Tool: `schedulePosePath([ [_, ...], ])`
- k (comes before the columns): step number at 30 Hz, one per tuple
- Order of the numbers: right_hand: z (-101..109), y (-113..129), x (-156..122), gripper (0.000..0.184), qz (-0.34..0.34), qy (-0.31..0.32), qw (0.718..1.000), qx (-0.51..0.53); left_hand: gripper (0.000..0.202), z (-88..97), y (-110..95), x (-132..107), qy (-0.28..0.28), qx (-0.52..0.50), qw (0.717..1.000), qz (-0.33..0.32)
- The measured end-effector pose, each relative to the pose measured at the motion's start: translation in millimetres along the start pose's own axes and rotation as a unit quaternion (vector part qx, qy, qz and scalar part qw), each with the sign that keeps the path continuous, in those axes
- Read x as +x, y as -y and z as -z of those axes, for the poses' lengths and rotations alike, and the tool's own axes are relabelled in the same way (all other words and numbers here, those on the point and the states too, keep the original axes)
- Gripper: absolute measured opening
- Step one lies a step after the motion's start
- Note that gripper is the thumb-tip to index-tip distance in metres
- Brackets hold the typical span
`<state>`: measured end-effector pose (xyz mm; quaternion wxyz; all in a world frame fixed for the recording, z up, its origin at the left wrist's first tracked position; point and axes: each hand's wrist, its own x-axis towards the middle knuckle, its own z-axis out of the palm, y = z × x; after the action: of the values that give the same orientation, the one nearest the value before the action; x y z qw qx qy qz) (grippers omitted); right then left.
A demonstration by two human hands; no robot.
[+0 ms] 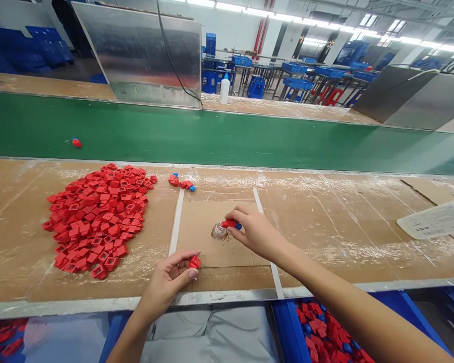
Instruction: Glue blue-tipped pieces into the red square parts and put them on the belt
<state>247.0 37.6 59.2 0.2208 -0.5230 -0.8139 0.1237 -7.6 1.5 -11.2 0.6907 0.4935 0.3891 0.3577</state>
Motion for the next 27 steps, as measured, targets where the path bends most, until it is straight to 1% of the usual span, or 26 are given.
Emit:
schedulePosePath([
  [12,-5.0,-1.8,1.7,0.007,0.028,-0.004,1.000,-0.013,0.033,-0.8,-0.2,-1.4,0.011,0.006,1.000,-0.007],
  [16,-5.5,-1.5,0.7,0.008,0.037,0.009,0.999,-0.030,0.034,-1.0,-0.2,-1.1,0.006,0.023,1.000,-0.011],
  [23,-7.0,-0.1,1.5,0.007,0.029,0.009,0.999,-0.027,0.034,-1.7,-3.1,-1.4,0.000,0.031,0.999,-0.016],
  [27,-2.7,0.3,4.2,0.008,0.029,0.005,0.999,-0.022,0.035,-2.5,-2.7,-1.2,0.000,0.024,1.000,-0.005],
])
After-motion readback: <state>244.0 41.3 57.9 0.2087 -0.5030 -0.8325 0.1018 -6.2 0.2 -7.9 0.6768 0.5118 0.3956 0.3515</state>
